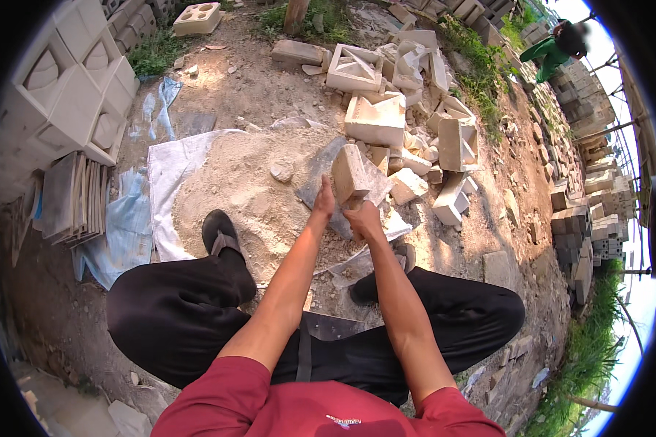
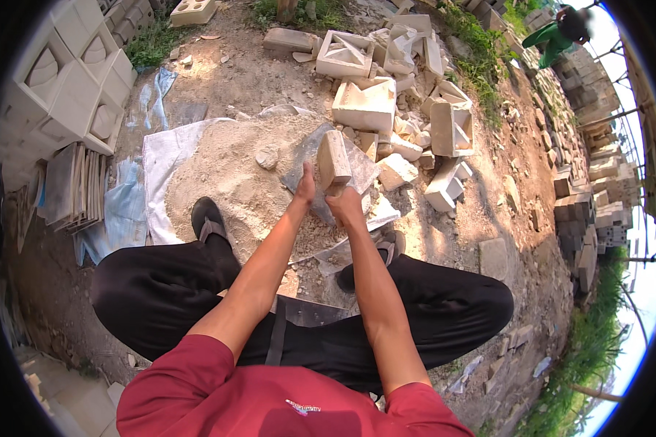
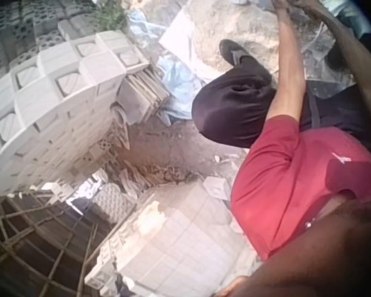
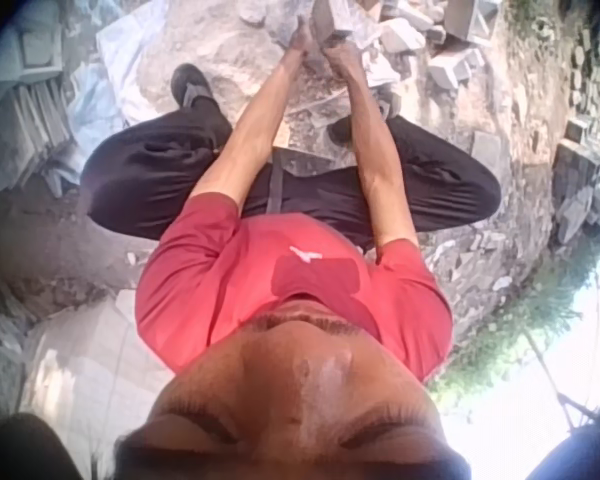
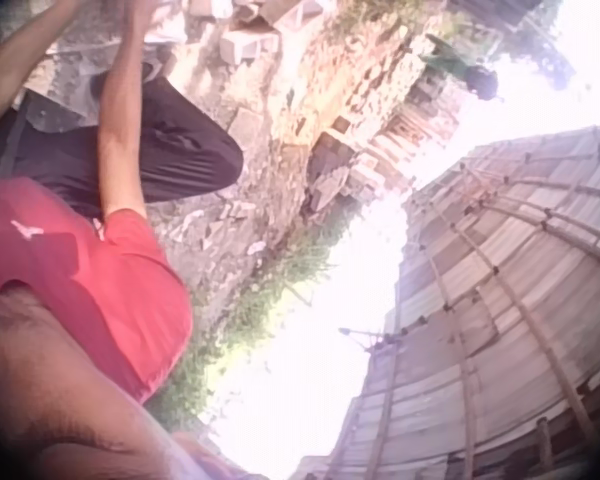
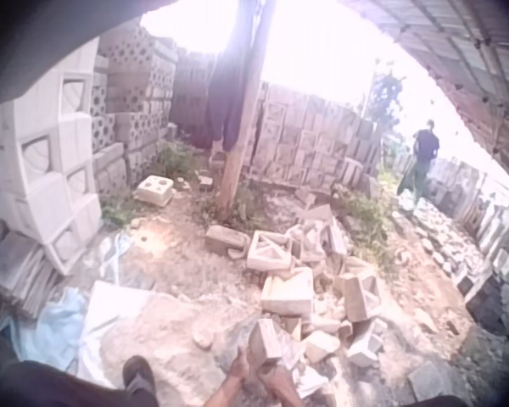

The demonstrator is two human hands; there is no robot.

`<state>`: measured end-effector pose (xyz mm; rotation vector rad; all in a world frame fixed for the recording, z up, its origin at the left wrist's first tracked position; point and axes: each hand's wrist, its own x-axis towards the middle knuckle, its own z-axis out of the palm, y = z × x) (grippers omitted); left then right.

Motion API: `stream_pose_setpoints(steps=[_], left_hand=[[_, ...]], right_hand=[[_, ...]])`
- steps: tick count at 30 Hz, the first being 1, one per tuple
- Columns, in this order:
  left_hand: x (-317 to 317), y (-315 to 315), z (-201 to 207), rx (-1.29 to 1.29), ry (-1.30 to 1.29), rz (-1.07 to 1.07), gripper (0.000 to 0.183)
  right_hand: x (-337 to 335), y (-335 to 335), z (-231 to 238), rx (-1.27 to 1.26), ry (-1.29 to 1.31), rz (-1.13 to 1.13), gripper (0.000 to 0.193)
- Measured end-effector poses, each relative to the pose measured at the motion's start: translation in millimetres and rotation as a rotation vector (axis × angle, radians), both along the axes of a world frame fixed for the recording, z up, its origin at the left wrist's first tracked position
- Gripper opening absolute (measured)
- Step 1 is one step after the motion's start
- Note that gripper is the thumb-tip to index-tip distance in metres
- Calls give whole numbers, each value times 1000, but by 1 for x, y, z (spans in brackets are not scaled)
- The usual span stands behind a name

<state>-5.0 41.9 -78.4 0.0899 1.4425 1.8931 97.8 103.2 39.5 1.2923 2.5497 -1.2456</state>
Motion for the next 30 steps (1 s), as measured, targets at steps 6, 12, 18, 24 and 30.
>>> stream_pose_setpoints(steps=[6,12,18,24,30], left_hand=[[2,3,2,138,-74,-28,92],[-3,6,13,197,-66,20,86],[6,10,9,232,-101,82,89],[1,21,13,116,-32,65,88],[5,18,19,146,66,52,86]], right_hand=[[-4,-9,-8,104,53,-134,43],[-6,-7,-15,66,12,40,46],[3,-14,-23,144,76,-138,53],[-1,23,-16,-109,-208,-11,55],[5,-13,-14,132,57,-112,47]])
